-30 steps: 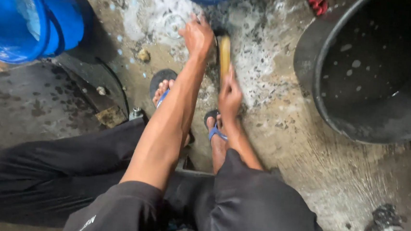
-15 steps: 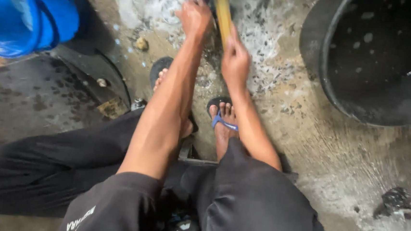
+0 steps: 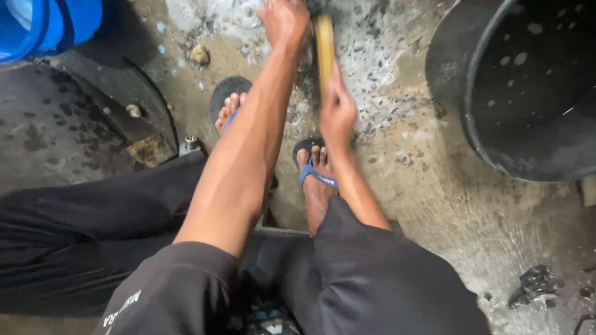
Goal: The person scrubs a small metal part with a brush and sponge, repeatedly rinsing it in a blue bucket of soapy water. The person holds the part with one hand and scrubs with the other, occasionally dipping the brush and part into the bucket to rinse.
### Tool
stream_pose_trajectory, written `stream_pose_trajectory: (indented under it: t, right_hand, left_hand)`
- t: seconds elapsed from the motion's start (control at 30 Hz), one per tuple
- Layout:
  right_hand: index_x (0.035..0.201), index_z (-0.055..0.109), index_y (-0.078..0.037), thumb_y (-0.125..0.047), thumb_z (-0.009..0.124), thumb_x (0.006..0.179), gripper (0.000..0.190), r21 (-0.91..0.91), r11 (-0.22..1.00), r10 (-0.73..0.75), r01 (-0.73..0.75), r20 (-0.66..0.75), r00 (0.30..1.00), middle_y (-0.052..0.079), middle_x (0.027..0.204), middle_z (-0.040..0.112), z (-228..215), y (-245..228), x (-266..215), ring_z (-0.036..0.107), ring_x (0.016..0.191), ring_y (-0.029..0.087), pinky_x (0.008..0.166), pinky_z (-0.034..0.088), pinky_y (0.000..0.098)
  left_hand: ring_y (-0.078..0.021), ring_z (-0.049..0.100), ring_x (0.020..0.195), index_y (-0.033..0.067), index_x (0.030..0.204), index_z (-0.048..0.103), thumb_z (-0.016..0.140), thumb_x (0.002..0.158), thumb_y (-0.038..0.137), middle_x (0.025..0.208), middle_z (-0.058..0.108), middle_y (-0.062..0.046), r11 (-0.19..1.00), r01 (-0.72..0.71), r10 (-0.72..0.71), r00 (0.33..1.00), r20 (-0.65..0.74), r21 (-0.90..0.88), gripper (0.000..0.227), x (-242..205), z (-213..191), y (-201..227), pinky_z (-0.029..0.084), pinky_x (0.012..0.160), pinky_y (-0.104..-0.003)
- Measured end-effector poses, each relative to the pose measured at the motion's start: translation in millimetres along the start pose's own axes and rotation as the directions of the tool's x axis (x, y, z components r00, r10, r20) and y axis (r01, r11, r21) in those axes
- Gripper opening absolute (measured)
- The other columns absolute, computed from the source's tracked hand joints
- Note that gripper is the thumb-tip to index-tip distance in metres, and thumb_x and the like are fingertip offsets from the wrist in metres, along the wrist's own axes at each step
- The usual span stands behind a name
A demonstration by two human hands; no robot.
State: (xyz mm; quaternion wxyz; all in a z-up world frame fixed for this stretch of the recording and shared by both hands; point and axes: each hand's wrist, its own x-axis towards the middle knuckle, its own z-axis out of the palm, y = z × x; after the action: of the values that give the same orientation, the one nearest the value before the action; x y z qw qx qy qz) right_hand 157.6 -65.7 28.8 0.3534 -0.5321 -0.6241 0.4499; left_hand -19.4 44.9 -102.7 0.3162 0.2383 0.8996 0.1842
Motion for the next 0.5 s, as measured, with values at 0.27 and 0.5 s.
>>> stream_pose_trajectory:
  t: [0.27,0.5]
  right_hand:
    - [0.141,0.059,0.0,-0.014,0.047,0.113,0.034,-0.252,0.962,0.087,-0.103,-0.075,0.993,0.01,0.096,0.077,-82.2,-47.5,13.8,0.045,0.051,0.008,0.038,0.036,0.022]
    - [0.139,0.054,0.012,-0.005,0.066,0.098,0.046,-0.376,0.796,-0.324,0.475,0.397,0.859,0.035,0.131,0.05,-72.4,-143.9,191.7,0.052,0.122,0.052,0.108,0.041,0.0535]
  left_hand:
    - [-0.0506,0.046,0.133,0.0134,0.151,0.048,0.04,0.098,0.045,0.132,0.071,-0.015,0.982,0.18,-0.175,0.98,0.09,-0.05,0.063,-15.5,-33.9,32.3,0.044,0.105,-0.058]
    - [-0.0517,0.031,0.143,0.0024,0.159,0.033,0.06,0.082,0.056,0.139,0.054,-0.04,0.931,0.088,-0.084,0.996,0.027,-0.354,0.097,-63.3,-60.4,20.8,0.029,0.119,-0.046]
